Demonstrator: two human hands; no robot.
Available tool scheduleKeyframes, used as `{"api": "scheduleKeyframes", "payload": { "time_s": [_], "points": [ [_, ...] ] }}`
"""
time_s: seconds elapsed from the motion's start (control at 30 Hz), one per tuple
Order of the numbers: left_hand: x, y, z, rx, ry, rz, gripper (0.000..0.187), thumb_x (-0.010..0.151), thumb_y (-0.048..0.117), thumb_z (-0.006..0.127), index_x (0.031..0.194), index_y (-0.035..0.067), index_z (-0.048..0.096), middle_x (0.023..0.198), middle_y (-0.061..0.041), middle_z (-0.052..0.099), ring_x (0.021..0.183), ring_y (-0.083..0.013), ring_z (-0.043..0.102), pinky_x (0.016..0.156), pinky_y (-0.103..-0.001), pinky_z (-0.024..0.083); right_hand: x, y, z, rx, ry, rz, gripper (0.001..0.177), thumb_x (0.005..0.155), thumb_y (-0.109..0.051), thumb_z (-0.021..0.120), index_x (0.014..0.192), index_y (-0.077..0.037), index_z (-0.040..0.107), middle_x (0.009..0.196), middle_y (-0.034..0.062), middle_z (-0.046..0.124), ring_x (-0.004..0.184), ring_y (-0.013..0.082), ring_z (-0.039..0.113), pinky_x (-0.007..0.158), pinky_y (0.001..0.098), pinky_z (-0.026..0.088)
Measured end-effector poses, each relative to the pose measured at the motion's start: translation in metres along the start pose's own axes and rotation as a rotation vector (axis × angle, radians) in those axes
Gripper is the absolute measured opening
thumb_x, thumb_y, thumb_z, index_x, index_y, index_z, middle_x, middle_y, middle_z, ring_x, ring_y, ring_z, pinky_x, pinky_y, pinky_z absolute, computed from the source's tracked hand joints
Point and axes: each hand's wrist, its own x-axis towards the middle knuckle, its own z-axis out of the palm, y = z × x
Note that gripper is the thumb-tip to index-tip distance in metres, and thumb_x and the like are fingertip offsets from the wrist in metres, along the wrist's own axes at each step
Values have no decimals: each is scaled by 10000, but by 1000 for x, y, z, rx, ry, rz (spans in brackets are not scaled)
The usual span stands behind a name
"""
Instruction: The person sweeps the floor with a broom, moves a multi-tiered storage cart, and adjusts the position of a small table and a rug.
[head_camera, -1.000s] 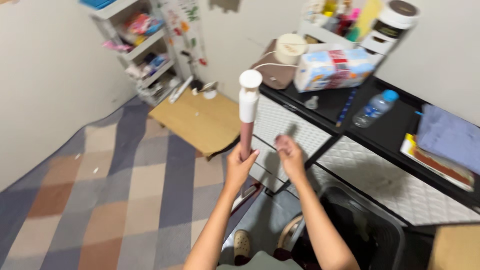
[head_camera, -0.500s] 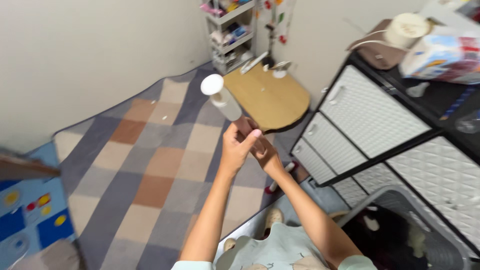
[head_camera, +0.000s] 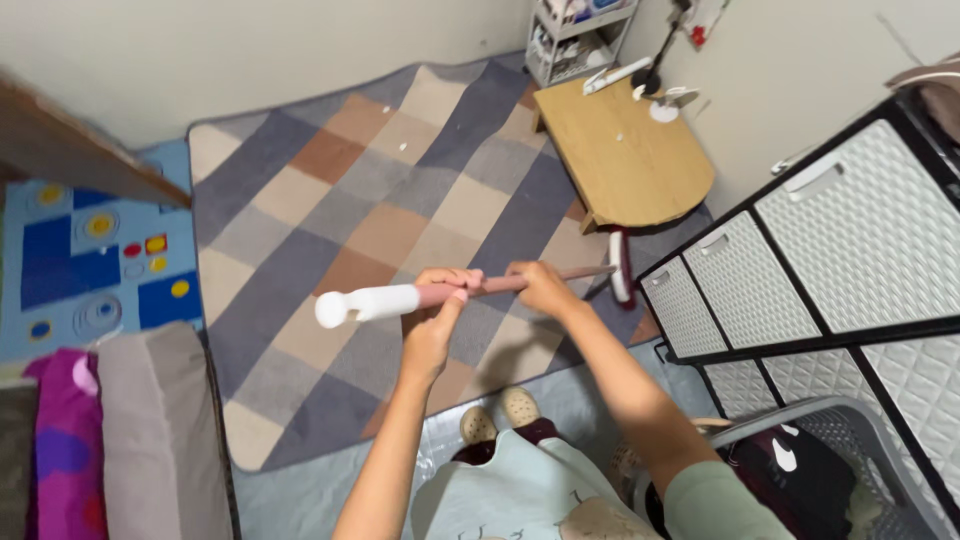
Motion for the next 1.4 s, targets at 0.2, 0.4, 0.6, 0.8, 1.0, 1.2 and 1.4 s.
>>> {"api": "scheduleKeyframes", "payload": {
  "time_s": [0.2, 0.4, 0.6, 0.8, 1.0, 1.2, 1.4],
  "points": [
    [-38, -32, 9, 27, -29, -66, 87, 959, -10, 619, 1023, 41, 590, 1146, -102, 697, 1259, -256, 632, 1127, -422, 467, -12, 118, 25, -215, -93, 48, 406, 716, -121, 817, 1070, 36, 695, 998, 272, 721, 968, 402, 710, 869, 442, 555],
    [-58, -53, 14, -18, 18, -41, 43, 990, 75, 646, 992, 44, 617, 1066, -91, 676, 1298, -296, 598, 1153, -463, 431, -20, 146, 60, -253, -100, 268, 526, 771, -151, 782, 1256, 18, 671, 1151, 287, 709, 1132, 399, 677, 985, 435, 529],
    [-61, -53, 16, -259, 139, 90, 201, 1021, 268, 636, 1016, 73, 588, 977, -46, 608, 1115, -220, 588, 1121, -432, 410, 2, 131, 61, -279, -269, 326, 688, 743, -216, 835, 1348, 4, 593, 1233, 251, 679, 1188, 362, 654, 1013, 412, 511],
    [-68, -26, -24, -145, 241, 39, 232, 1040, 129, 629, 831, 44, 574, 756, -39, 573, 825, -177, 588, 1087, -399, 497, -2, 89, 102, -308, -224, 307, 415, 775, -223, 786, 1162, -77, 750, 1125, 229, 735, 1115, 386, 687, 988, 447, 533],
    [-107, 68, -105, 78, 95, 136, 136, 916, -4, 591, 790, -1, 539, 769, -74, 592, 771, -150, 554, 728, -299, 462, 6, -20, 205, -209, -104, 148, 288, 746, -177, 762, 1011, -64, 779, 986, 260, 732, 999, 428, 706, 894, 482, 559],
    [-146, 176, -159, 645, 3, 292, 66, 762, 5, 637, 750, 12, 573, 679, -89, 572, 599, -213, 572, 600, -324, 482, 30, -163, 338, 568, -85, 106, 216, 841, -195, 684, 973, -31, 733, 789, 186, 711, 746, 290, 700, 671, 391, 547],
    [-190, 217, -176, 830, 4, 307, 133, 721, -5, 702, 739, 17, 572, 692, -101, 579, 652, -277, 582, 682, -368, 516, 15, -274, 378, 546, -210, 59, 137, 920, -135, 592, 965, -64, 701, 751, 108, 704, 665, 200, 670, 620, 360, 523]
  ]
}}
